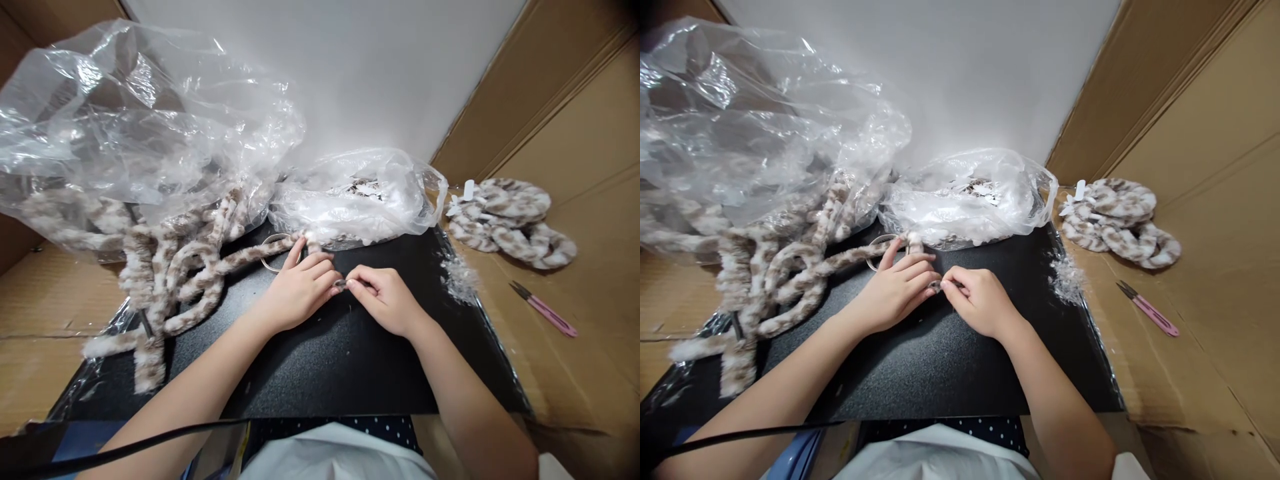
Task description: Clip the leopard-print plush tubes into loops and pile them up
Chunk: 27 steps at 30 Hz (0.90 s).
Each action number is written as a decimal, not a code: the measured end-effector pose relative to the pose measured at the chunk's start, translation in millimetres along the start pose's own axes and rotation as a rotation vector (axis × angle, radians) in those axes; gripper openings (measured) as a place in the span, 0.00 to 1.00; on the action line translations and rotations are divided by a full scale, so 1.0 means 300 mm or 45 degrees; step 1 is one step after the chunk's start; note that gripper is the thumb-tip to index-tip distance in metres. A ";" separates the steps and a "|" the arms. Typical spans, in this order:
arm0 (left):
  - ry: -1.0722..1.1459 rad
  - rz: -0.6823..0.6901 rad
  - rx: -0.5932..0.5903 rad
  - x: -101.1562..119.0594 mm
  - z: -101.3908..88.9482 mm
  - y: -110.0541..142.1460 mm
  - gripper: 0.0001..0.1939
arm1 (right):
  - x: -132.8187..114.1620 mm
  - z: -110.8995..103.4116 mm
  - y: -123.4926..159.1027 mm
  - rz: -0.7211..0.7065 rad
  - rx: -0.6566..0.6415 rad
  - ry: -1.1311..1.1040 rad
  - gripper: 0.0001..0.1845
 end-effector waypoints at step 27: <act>0.040 -0.106 -0.016 -0.001 0.060 0.021 0.13 | 0.070 0.012 -0.010 0.276 0.167 -0.660 0.13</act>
Point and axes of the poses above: each hand's wrist, its own y-axis away from the middle knuckle, its own z-axis out of the palm, x = y × z, the point moved 7 cm from there along -y, towards the middle knuckle, and after that the axes turned 7 degrees about z, right-handed, at the moved point
